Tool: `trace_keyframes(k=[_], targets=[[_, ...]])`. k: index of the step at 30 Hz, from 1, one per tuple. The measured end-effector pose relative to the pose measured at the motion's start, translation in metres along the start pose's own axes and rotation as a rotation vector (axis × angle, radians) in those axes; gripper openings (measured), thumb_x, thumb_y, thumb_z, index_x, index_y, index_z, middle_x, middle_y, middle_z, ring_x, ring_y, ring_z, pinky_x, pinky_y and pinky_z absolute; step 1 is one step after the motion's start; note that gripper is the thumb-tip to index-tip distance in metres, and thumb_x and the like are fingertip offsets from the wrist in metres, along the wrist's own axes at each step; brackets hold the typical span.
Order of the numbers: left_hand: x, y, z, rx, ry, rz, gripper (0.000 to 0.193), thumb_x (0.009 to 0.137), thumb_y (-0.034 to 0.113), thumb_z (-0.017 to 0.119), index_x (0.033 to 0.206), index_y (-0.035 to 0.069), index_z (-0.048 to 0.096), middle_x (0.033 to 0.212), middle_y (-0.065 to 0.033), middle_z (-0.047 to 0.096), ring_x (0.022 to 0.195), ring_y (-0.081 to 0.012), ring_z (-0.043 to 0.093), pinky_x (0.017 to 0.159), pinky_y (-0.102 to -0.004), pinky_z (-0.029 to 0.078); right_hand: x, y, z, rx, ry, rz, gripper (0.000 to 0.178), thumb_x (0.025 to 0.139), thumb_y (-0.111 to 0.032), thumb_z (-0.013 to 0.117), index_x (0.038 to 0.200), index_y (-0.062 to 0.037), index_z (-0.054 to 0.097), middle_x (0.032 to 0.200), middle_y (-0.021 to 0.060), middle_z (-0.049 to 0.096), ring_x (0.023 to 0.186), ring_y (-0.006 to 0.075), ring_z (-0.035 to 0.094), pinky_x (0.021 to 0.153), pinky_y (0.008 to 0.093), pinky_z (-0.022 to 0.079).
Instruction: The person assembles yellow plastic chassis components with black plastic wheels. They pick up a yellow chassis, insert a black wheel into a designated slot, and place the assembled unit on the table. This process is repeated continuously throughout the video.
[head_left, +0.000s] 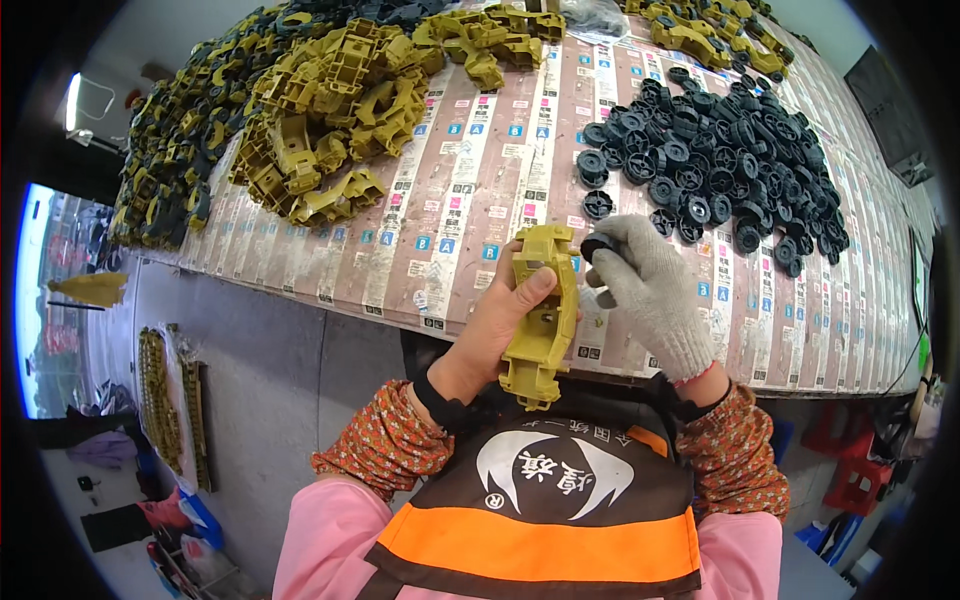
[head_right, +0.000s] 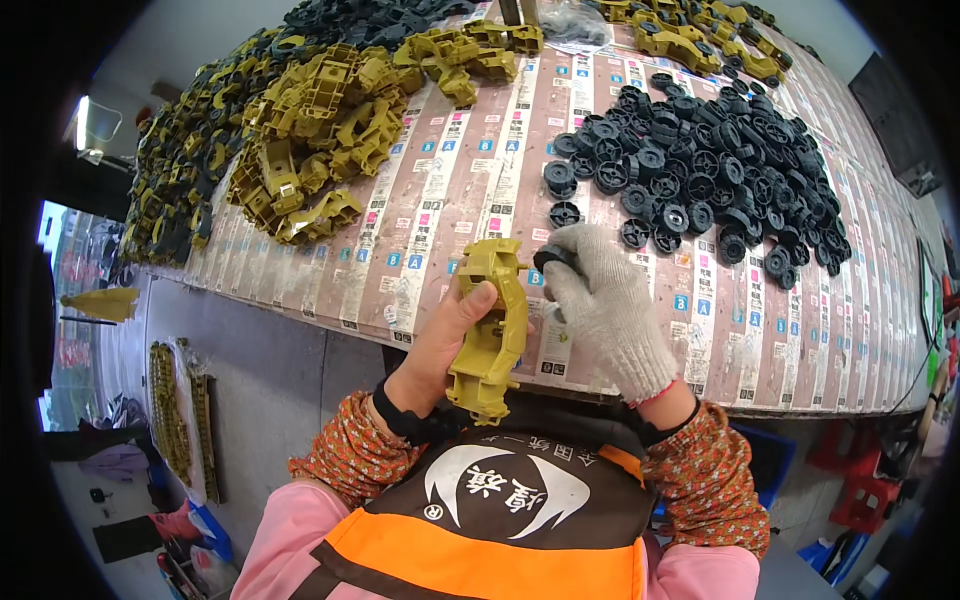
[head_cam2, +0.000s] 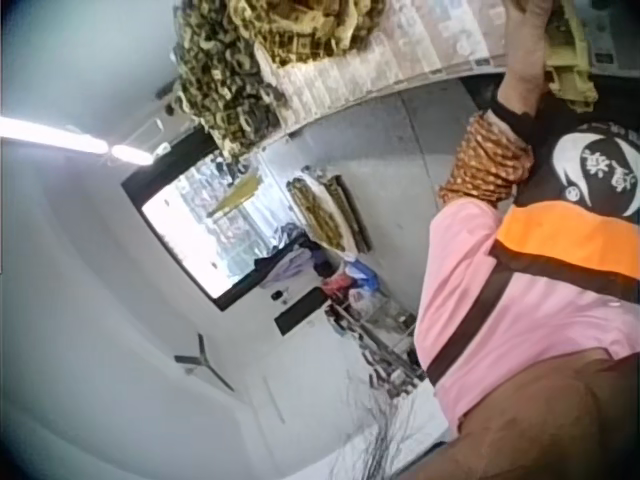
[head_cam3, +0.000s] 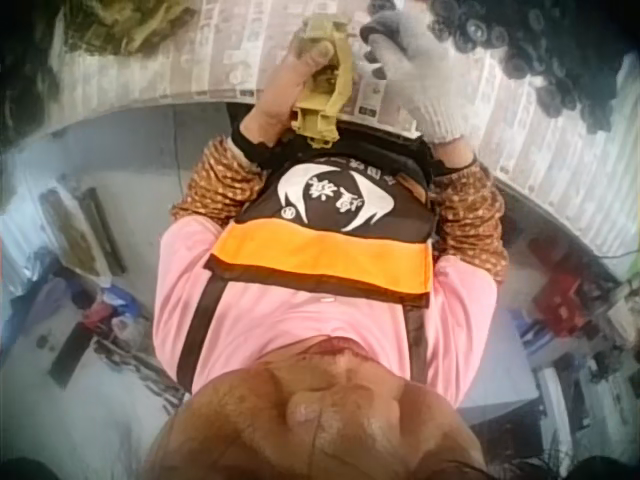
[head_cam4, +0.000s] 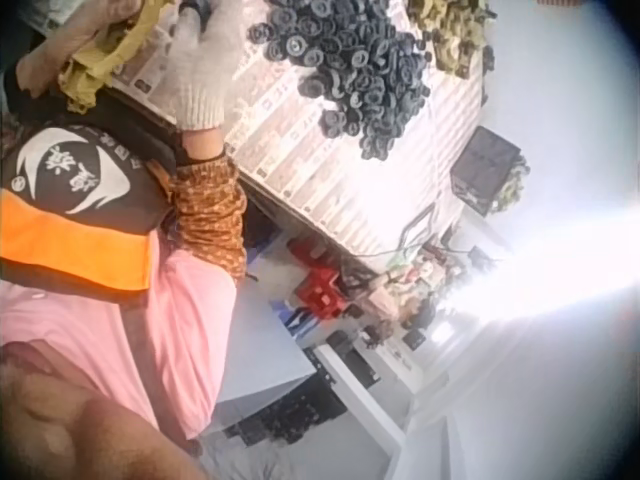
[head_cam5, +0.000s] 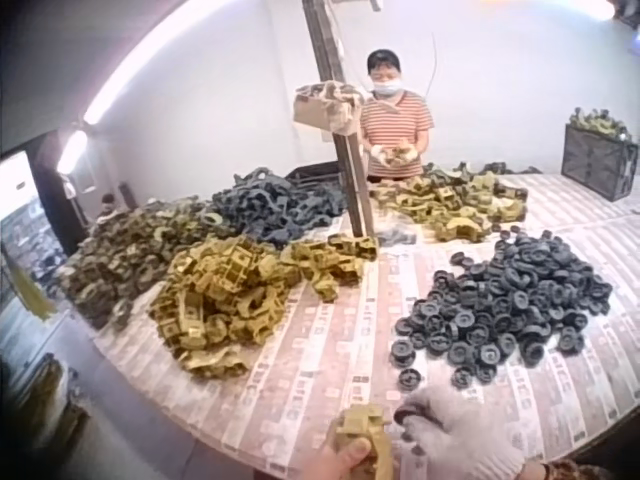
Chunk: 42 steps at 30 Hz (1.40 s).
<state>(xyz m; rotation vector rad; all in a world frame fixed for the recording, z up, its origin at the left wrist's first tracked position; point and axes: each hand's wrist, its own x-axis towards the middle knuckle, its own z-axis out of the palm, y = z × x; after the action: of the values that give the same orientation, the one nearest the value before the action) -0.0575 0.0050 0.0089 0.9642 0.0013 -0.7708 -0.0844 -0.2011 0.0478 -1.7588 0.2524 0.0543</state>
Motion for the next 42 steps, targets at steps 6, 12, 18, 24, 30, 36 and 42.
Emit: trace_keyframes(k=[6, 12, 18, 24, 30, 36, 42], targets=[[0.002, -0.013, 0.010, 0.165, 0.003, 0.090, 0.067, 0.105, 0.026, 0.074, 0.155, 0.015, 0.030, 0.133, -0.0052, 0.057, 0.121, -0.0149, 0.058, 0.102, -0.0337, 0.053, -0.014, 0.026, 0.012, 0.116, 0.083, -0.097, 0.031, 0.102, -0.005, 0.062, 0.132, 0.0011, 0.062, 0.106, 0.0134, 0.073, 0.090, 0.0168, 0.073, 0.078, 0.0340, 0.061], [0.008, -0.026, 0.009, 0.391, -0.001, 0.254, 0.070, 0.105, 0.023, 0.073, 0.157, 0.012, 0.027, 0.137, -0.0069, 0.055, 0.122, -0.0152, 0.057, 0.106, -0.0343, 0.049, -0.026, 0.023, 0.011, 0.139, 0.091, -0.047, 0.033, 0.100, -0.003, 0.062, 0.133, 0.0020, 0.062, 0.107, 0.0156, 0.074, 0.094, 0.0213, 0.074, 0.084, 0.0359, 0.060], [0.006, -0.022, 0.013, 0.703, -0.080, 0.311, 0.072, 0.104, 0.020, 0.072, 0.157, 0.007, 0.025, 0.138, -0.0100, 0.054, 0.126, -0.0179, 0.056, 0.109, -0.0351, 0.046, -0.035, 0.030, 0.009, -0.131, 0.148, -0.283, 0.031, 0.095, -0.001, 0.060, 0.126, 0.0009, 0.064, 0.101, 0.0280, 0.072, 0.098, 0.0469, 0.072, 0.082, 0.0497, 0.058], [0.003, -0.021, 0.013, 0.689, -0.213, 0.225, 0.070, 0.104, 0.020, 0.071, 0.155, 0.005, 0.024, 0.137, -0.0146, 0.058, 0.128, -0.0223, 0.059, 0.109, -0.0371, 0.047, -0.044, 0.012, -0.007, -0.407, 0.117, -0.253, 0.023, 0.086, -0.005, 0.064, 0.109, -0.0008, 0.063, 0.090, 0.0275, 0.070, 0.085, 0.0497, 0.069, 0.076, 0.0568, 0.054], [0.012, -0.027, 0.007, 0.713, -0.282, 0.163, 0.071, 0.103, 0.027, 0.074, 0.154, 0.008, 0.029, 0.136, -0.0117, 0.058, 0.126, -0.0199, 0.059, 0.109, -0.0368, 0.048, -0.042, 0.011, -0.020, -0.457, 0.065, -0.176, 0.018, 0.087, -0.009, 0.063, 0.104, -0.0014, 0.066, 0.083, 0.0263, 0.070, 0.081, 0.0484, 0.070, 0.074, 0.0533, 0.056], [0.018, -0.018, 0.015, 0.314, -0.066, 0.047, 0.069, 0.101, 0.034, 0.078, 0.154, 0.013, 0.038, 0.130, -0.0042, 0.061, 0.117, -0.0142, 0.061, 0.100, -0.0334, 0.054, 0.005, 0.015, -0.110, -0.538, 0.427, -0.033, 0.020, 0.099, -0.020, 0.061, 0.104, -0.0030, 0.070, 0.091, 0.0210, 0.075, 0.083, 0.0402, 0.074, 0.075, 0.0481, 0.059], [0.016, -0.003, 0.014, 0.084, 0.010, 0.042, 0.062, 0.105, 0.027, 0.074, 0.154, 0.013, 0.039, 0.127, -0.0028, 0.062, 0.113, -0.0132, 0.064, 0.095, -0.0326, 0.057, 0.015, 0.051, -0.165, -1.018, 0.531, -0.009, 0.026, 0.095, -0.026, 0.069, 0.107, -0.0030, 0.063, 0.108, 0.0218, 0.070, 0.102, 0.0424, 0.069, 0.086, 0.0511, 0.056]])
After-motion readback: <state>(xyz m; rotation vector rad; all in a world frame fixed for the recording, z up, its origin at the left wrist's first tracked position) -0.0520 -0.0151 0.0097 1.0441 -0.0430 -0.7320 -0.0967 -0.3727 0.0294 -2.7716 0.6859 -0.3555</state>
